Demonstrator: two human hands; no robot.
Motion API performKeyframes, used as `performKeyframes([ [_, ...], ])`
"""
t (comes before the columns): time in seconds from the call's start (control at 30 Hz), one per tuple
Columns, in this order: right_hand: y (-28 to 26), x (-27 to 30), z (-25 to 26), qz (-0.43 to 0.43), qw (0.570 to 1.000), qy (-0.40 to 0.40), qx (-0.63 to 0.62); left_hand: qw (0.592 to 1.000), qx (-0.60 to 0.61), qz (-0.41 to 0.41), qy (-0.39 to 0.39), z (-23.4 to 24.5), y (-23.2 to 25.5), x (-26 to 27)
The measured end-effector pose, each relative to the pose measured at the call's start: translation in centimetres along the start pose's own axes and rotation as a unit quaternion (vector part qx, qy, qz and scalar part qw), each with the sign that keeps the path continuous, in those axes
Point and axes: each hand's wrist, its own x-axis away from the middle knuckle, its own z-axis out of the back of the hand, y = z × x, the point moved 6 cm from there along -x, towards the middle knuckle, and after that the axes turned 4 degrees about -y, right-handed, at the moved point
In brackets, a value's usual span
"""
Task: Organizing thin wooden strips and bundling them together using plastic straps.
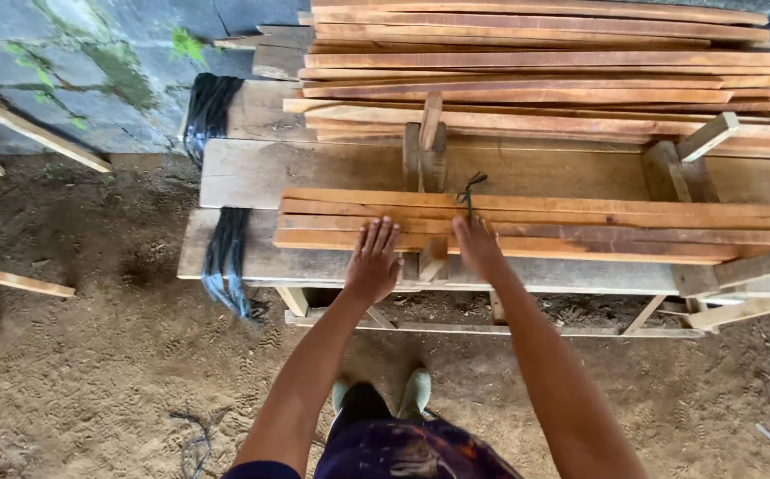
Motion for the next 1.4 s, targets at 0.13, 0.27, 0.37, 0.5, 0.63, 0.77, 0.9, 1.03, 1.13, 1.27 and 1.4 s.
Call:
performKeyframes([
  [0.13, -8.0, 4.4, 16.2, -0.21, 0.874, -0.148, -0.412, 1.0, -0.001, -0.029, 0.008, 0.7, -0.6, 1.4],
  [0.27, -15.3, 1.3, 21.8, -0.083, 0.994, 0.009, -0.065, 0.996, 0.015, -0.057, -0.065, 1.1, -3.3, 1.9],
  [0.37, -15.9, 2.4, 22.2, -0.254, 0.956, -0.099, -0.104, 0.993, 0.017, -0.055, -0.103, 0.4, -5.7, 3.3],
  [0.5, -14.5, 2.6, 21.9, -0.273, 0.959, -0.058, -0.056, 0.994, -0.011, -0.07, -0.086, 1.4, -7.9, 4.0],
  [0.63, -16.4, 4.0, 25.6, -0.265, 0.957, -0.055, -0.104, 0.994, 0.028, -0.094, -0.044, 3.2, -8.4, 6.1],
  [0.77, -15.9, 3.8, 24.4, -0.302, 0.944, -0.089, -0.095, 0.985, 0.01, -0.058, 0.162, 3.9, -13.8, 9.5],
  [0.9, -16.7, 4.1, 26.6, -0.295, 0.948, -0.074, -0.096, 0.937, 0.154, 0.294, 0.109, 1.2, -25.4, 13.5],
  [1.03, -16.5, 4.0, 26.3, -0.293, 0.946, -0.088, -0.11, 0.895, 0.141, 0.423, -0.017, -0.1, -32.6, 16.0],
  [1.13, -16.1, 4.1, 25.5, -0.294, 0.947, -0.077, -0.106, 0.886, 0.141, 0.442, -0.024, -1.5, -35.4, 16.0],
  [1.27, -15.4, 3.5, 24.2, -0.294, 0.949, -0.068, -0.089, 0.872, 0.117, 0.47, -0.065, -4.5, -38.0, 15.2],
  [1.4, -15.4, 3.5, 24.4, -0.301, 0.946, -0.073, -0.095, 0.867, 0.114, 0.475, -0.098, -4.4, -38.3, 14.8],
])
